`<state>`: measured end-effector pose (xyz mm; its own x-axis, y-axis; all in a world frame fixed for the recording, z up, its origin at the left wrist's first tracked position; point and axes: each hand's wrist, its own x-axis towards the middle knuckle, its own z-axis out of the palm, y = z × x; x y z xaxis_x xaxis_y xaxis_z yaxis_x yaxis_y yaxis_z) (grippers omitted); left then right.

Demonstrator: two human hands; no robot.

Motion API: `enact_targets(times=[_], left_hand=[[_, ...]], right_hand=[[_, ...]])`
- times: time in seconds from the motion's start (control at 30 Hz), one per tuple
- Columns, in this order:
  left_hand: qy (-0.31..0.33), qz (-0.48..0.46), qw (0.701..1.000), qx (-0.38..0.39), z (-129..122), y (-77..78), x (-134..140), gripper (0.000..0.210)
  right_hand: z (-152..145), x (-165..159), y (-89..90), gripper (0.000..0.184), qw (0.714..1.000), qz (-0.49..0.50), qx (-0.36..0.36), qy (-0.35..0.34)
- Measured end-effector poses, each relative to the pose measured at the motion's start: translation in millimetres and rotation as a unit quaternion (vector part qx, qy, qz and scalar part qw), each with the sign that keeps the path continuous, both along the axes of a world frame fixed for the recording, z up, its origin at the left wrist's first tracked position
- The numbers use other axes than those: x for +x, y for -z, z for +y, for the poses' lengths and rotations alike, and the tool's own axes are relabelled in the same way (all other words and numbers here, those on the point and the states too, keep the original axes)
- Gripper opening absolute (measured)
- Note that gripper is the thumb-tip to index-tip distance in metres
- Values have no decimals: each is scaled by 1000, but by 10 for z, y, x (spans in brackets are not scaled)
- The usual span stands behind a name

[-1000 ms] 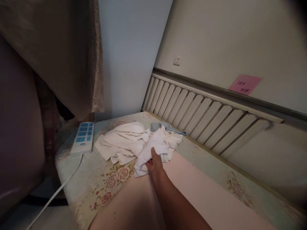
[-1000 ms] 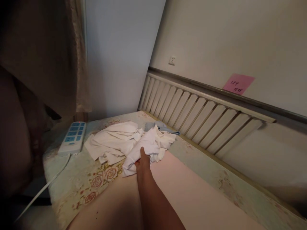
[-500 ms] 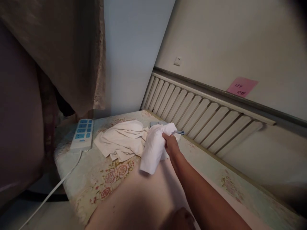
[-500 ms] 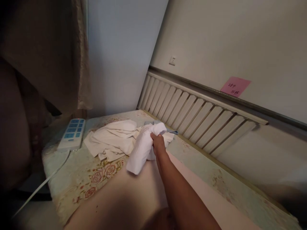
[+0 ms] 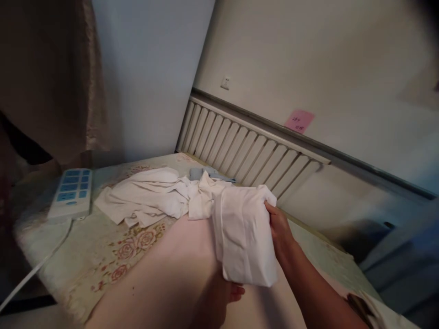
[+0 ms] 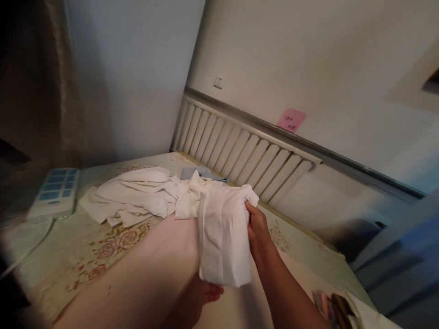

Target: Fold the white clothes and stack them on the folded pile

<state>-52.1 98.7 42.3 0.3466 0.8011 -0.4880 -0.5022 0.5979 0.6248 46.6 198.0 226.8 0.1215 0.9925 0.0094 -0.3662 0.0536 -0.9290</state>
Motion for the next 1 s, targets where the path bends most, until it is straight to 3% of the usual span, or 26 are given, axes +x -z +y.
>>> enact_targets(times=[0.2,0.33,0.47,0.53,0.6,0.7,0.77,0.83,0.87,0.97,1.0], left_hand=[[-26,9,999,25,-171,-132,-90,28],[-23,28,999,18,-145,-157,-98,25],[-24,31,999,30,-126,-165,-116,23],[-22,30,999,33,-132,-170,-127,23],[-22,26,999,38,-140,-177,-134,25],[-19,28,999,42,-138,-187,-140,26],[-15,35,998,42,-127,-190,-142,27],[-12,47,998,38,-113,-187,-142,28],[-16,51,998,40,-106,-182,-140,29],[-43,63,996,53,-84,-158,-130,31],[-56,73,994,58,-75,-149,-125,31]], right_hand=[[-241,691,16,33,996,-26,-40,77],[-253,1039,83,32,990,-38,-24,130],[-289,1412,207,29,981,-55,-51,177],[-316,1576,211,27,975,-93,-58,192],[-321,1709,120,25,958,-197,-40,203],[-254,1820,-166,25,907,-372,9,199],[-176,1794,-328,22,887,-422,27,184],[-111,1654,-331,15,868,-472,37,151],[-99,1540,-249,12,851,-507,40,130],[-185,1092,289,19,661,-747,67,12],[-255,941,524,21,647,-759,68,-16]])
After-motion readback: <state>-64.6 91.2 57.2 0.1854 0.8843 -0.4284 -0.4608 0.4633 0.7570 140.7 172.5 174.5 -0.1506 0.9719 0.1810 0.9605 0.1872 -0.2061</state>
